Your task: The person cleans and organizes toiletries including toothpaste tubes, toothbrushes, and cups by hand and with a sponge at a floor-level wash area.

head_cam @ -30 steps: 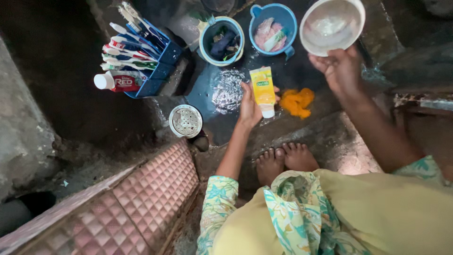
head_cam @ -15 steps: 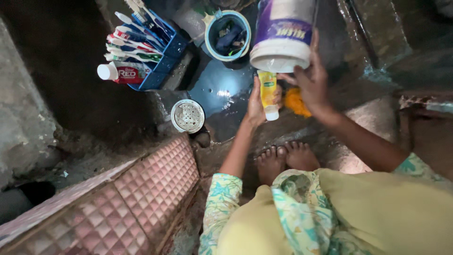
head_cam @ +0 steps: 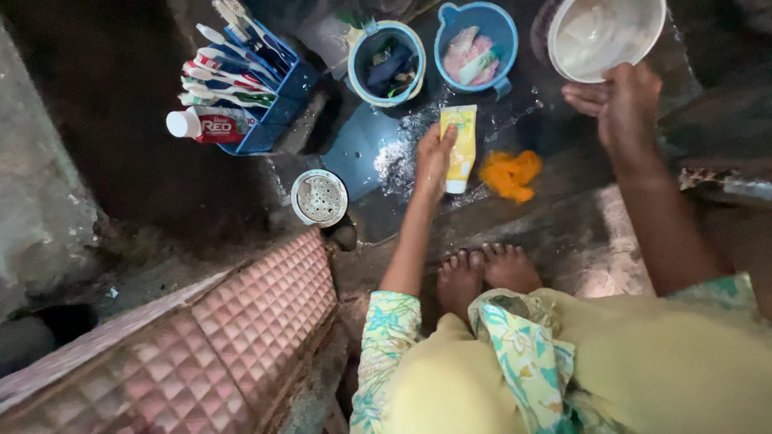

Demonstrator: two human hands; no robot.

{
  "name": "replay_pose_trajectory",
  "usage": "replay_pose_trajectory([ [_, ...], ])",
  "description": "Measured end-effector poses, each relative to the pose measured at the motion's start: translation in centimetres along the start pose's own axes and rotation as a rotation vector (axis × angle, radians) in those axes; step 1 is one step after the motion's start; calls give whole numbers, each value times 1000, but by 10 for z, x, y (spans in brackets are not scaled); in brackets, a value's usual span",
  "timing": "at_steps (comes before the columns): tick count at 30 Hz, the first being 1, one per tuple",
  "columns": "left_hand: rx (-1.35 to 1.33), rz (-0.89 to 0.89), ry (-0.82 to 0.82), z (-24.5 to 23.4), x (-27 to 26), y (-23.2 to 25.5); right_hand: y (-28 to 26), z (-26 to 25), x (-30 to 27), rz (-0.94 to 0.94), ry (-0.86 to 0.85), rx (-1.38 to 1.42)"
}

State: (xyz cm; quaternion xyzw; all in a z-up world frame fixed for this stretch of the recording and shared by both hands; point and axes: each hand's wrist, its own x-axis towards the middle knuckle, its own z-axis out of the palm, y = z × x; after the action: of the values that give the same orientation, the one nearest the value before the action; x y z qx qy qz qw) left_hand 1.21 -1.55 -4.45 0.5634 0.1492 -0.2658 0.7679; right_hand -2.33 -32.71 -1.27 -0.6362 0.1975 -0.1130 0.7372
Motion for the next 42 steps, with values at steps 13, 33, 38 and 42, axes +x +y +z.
replay_pose_trajectory([
  [13, 115, 168, -228, -4, 1, -9, 69, 73, -90, 346, -535, 22],
  [33, 1021, -33, 68, -65, -232, -139, 47, 51, -39, 463, -471, -139],
  [38, 1293, 80, 33, -26, -232, -141, 56, 40, -34, 466, -413, -34],
  [42, 1443, 154, 41, -22, -233, -142, 66, 39, -40, 504, -447, -77],
])
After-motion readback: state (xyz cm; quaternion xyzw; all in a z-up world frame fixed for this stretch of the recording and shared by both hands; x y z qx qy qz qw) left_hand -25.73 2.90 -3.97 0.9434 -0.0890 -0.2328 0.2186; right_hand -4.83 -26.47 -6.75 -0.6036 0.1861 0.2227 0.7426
